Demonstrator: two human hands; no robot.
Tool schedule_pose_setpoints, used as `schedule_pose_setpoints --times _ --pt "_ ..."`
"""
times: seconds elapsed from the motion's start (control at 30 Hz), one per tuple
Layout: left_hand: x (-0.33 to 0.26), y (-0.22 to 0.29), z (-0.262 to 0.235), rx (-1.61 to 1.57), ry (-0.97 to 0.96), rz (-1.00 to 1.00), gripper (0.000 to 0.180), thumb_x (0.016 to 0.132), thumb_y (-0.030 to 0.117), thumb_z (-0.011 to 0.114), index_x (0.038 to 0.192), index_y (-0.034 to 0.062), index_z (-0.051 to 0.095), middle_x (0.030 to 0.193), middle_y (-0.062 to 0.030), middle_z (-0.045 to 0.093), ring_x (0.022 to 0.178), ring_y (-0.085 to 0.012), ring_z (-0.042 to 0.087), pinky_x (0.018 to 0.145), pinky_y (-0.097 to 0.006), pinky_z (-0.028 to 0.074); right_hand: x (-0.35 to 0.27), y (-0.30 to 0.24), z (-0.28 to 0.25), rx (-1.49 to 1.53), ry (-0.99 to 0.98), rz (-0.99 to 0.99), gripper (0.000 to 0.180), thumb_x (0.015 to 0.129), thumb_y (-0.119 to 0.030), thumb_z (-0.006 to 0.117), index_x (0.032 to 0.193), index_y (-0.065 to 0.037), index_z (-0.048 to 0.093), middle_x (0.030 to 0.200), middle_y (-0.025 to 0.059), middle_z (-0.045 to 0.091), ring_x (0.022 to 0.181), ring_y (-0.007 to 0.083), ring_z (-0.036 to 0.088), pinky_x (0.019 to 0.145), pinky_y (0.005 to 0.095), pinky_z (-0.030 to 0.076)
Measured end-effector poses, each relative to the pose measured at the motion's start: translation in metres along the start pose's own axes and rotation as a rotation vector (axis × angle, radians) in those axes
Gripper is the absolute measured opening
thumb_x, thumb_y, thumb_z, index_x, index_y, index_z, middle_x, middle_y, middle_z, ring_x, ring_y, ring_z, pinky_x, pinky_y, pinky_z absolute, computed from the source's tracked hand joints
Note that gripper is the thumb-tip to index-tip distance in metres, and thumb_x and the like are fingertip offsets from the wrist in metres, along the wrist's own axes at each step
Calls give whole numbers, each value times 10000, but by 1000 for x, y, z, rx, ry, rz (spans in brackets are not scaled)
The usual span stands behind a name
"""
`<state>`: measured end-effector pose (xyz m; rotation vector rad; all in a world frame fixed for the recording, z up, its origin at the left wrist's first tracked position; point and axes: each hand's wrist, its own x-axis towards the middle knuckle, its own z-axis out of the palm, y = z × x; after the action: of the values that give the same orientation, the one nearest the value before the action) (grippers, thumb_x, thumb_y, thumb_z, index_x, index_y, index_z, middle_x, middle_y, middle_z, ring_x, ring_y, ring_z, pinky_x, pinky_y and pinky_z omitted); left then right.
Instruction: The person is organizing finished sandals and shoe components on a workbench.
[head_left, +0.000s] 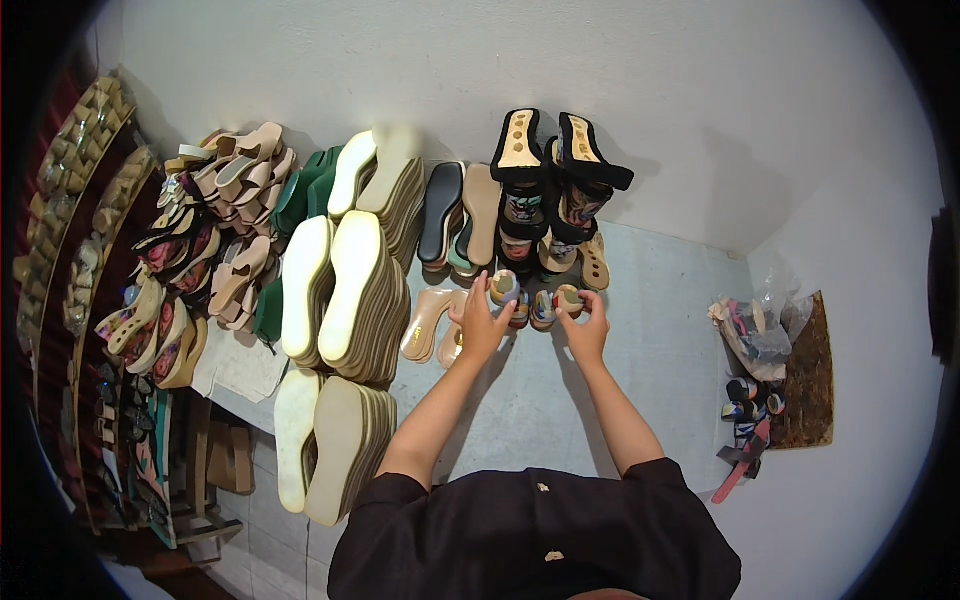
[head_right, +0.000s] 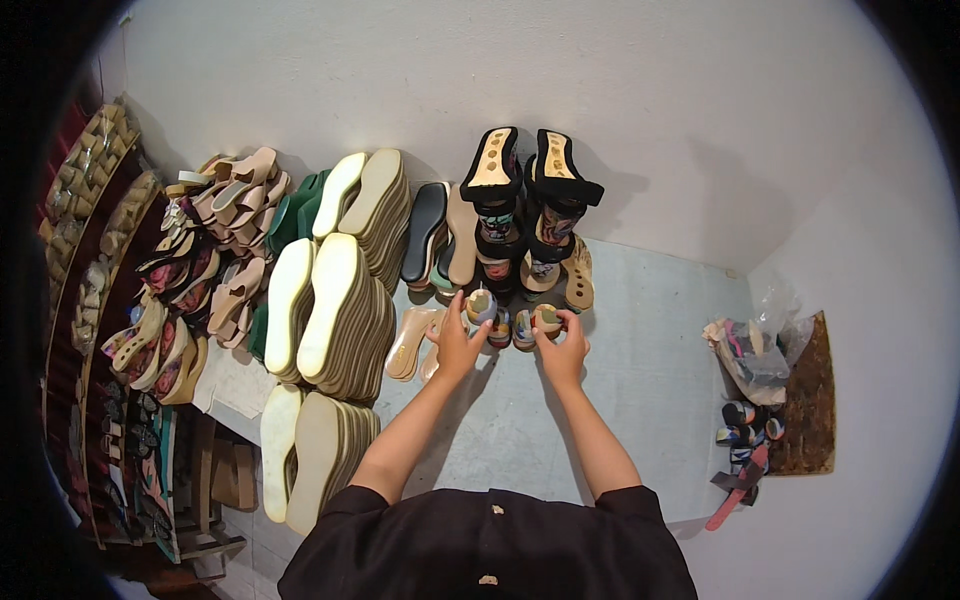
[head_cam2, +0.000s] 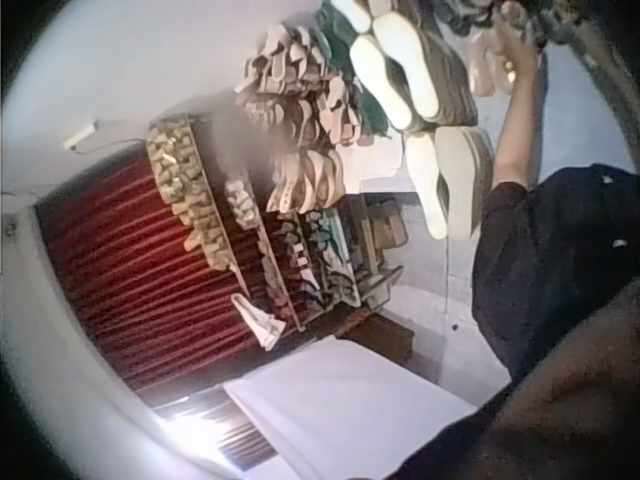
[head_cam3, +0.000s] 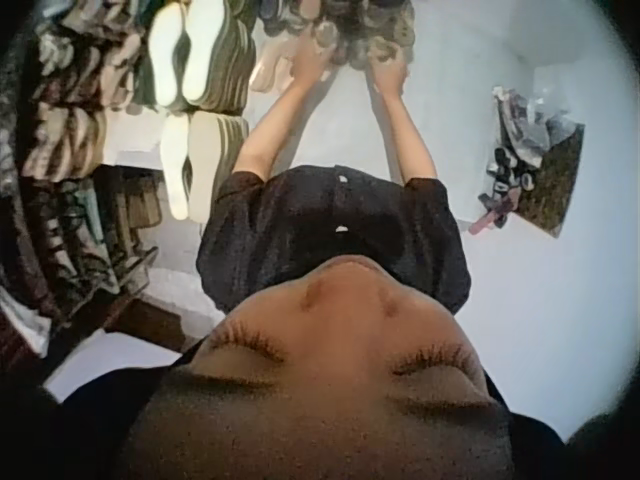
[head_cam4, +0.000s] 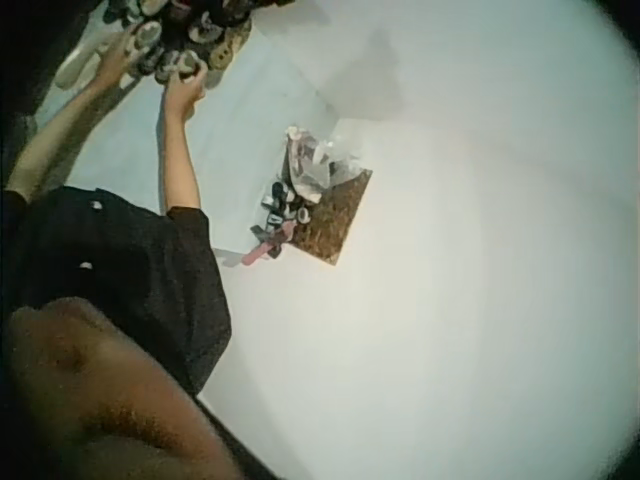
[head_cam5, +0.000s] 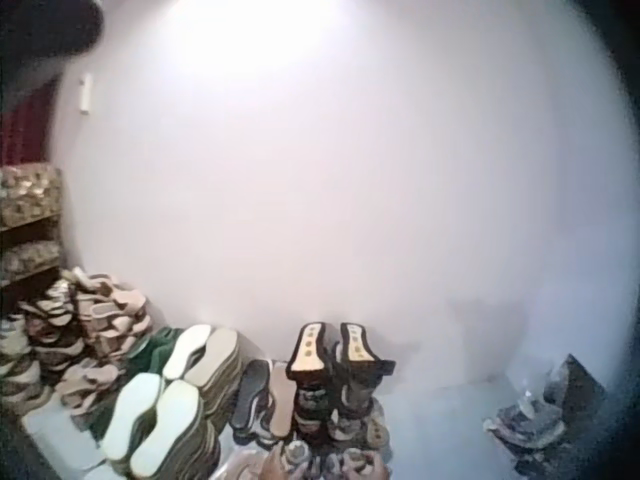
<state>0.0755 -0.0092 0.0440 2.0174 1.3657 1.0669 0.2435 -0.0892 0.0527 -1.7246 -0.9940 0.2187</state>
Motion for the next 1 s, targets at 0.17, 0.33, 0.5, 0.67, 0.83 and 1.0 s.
schedule_pose_setpoints --times 0.17,0.33,0.5,0.67,0.83,1.0 --pt "4 8 14 -15 -126 32 722 812 355 634 1372 42 302 1320 -163 461 1258 -286 398 929 -612 136 8 4 20 8 10 -22 447 665 -218 763 1036 -91 549 970 63 603 899 225 570 853 369 362" --pt "2 -3 28 29 -109 -2 702 795 364 649 1346 45 354 1308 -161 478 1229 -278 435 933 -599 150 6 -1 36 -97 27 -46 448 672 -164 775 1033 -30 546 965 119 608 869 259 594 779 349 469" --pt "-3 -2 36 62 -150 -50 622 800 404 632 1297 78 449 1278 -180 505 1264 -291 403 931 -604 157 4 5 42 -178 28 -39 458 679 -221 769 1042 -55 543 979 100 598 898 267 577 800 379 436" --pt "-3 1 36 109 -106 -51 598 794 386 636 1277 75 468 1253 -167 522 1233 -293 433 931 -620 170 1 8 42 -248 14 -61 461 686 -255 757 1051 -75 540 1008 85 582 936 260 557 831 392 395" --pt "-5 -2 39 114 -49 -48 597 801 376 634 1286 77 453 1246 -163 527 1217 -296 447 929 -617 170 1 7 42 -162 18 -22 454 698 -265 747 1058 -81 540 1032 88 579 980 283 546 867 405 367" --pt "-2 3 33 -4 -172 -111 596 830 349 614 1324 94 401 1218 -159 550 1165 -281 497 952 -608 146 3 7 41 -196 32 -44 457 697 -274 748 1057 -81 544 1030 92 577 984 291 544 863 405 373"
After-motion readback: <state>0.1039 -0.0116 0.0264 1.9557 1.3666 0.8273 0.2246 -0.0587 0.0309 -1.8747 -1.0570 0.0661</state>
